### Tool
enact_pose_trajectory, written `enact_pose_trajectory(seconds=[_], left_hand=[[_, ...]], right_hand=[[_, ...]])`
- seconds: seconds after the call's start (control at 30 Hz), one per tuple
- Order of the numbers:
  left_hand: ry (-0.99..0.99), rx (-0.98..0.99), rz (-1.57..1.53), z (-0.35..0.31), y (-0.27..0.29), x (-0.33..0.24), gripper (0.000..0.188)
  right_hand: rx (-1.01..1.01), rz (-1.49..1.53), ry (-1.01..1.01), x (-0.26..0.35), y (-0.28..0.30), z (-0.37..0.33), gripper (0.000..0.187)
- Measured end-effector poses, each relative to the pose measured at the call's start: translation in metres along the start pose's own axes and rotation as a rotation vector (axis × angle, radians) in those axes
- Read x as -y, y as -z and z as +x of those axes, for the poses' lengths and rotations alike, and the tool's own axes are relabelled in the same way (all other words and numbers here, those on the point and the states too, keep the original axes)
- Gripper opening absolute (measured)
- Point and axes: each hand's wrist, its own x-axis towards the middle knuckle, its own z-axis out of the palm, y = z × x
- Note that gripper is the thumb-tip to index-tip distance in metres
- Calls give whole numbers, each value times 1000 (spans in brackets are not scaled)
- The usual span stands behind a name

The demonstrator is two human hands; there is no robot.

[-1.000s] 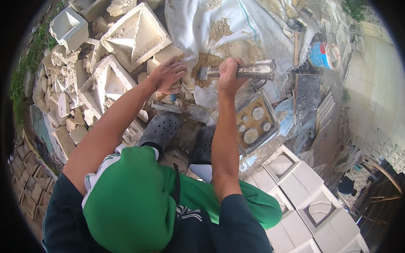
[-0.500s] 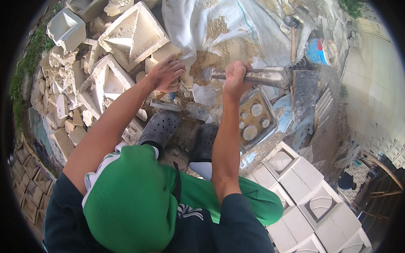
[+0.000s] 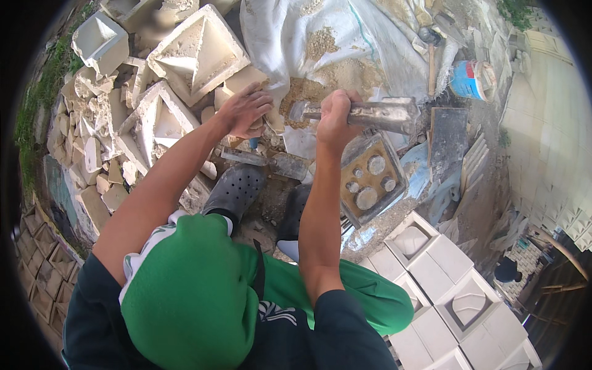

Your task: The person breaks up and mixes dry building materials using a hand tool and then scoops the mixture into a mold.

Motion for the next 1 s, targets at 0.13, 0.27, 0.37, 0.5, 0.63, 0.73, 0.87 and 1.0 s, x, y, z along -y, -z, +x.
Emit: enact_pose_trajectory(seconds=[0.13,0.27,0.37,0.5,0.63,0.73,0.87,1.0], left_hand=[[11,76,-32,4,10,0,58],[-1,30,-30,7,6,-1,57],[23,58,-69,2,7,0,53],[22,22,-44,4,8,1,52],[-10,42,-50,13,12,-4,51],[1,64,-56,6,12,-5,56],[57,89,-34,6,17,-1,51],[34,101,-51,9,16,-3,51]], right_hand=[[-52,74,67,4,10,-8,23],[-114,-6,88,-27,14,5,24],[46,68,4,-7,18,9,21],[124,218,91,26,16,5,21],[66,97,67,-31,18,1,24],[125,-10,-18,-32,15,3,25],[80,80,9,15,12,4,26],[3,122,65,10,29,-5,23]])
